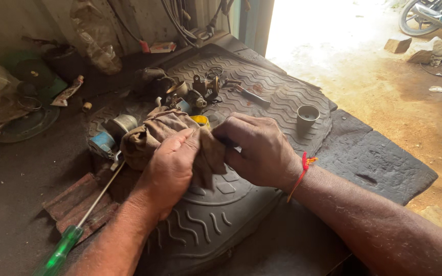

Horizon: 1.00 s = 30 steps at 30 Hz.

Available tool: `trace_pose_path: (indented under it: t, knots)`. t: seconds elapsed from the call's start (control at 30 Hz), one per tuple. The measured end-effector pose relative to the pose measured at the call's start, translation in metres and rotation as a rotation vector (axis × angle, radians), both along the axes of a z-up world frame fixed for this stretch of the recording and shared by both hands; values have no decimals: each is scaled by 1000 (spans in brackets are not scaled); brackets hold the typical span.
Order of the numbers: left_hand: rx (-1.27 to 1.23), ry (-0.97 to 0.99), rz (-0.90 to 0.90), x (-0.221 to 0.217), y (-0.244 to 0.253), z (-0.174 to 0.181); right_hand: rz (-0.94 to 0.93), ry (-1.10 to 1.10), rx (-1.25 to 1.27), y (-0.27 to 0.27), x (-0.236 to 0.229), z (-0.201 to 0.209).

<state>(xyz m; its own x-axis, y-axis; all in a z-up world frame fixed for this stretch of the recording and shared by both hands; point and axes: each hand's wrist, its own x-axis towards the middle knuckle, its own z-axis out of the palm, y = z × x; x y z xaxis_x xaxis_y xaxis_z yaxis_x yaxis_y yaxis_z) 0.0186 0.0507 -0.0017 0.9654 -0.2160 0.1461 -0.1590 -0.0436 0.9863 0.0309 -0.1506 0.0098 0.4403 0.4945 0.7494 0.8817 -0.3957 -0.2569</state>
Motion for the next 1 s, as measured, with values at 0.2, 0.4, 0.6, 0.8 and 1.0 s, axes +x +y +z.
trace_pose_path:
  t: [0.2, 0.4, 0.6, 0.8, 1.0]
  knots:
    - [497, -589, 362, -2, -14, -4, -202, 149, -75, 2, 1, -11]
    - [671, -892, 366, -12, -12, 10, -24, 1389, 612, 22, 12, -24]
    - [676, -918, 351, -10, -14, 11, 128, 1266, 728, 23, 4, -23]
    - [493, -459, 425, 1, -20, -3, -37, 362, 143, 18, -10, -7]
    - [-45, 7, 440, 6, -18, -2, -65, -10, -68, 15, -14, 9]
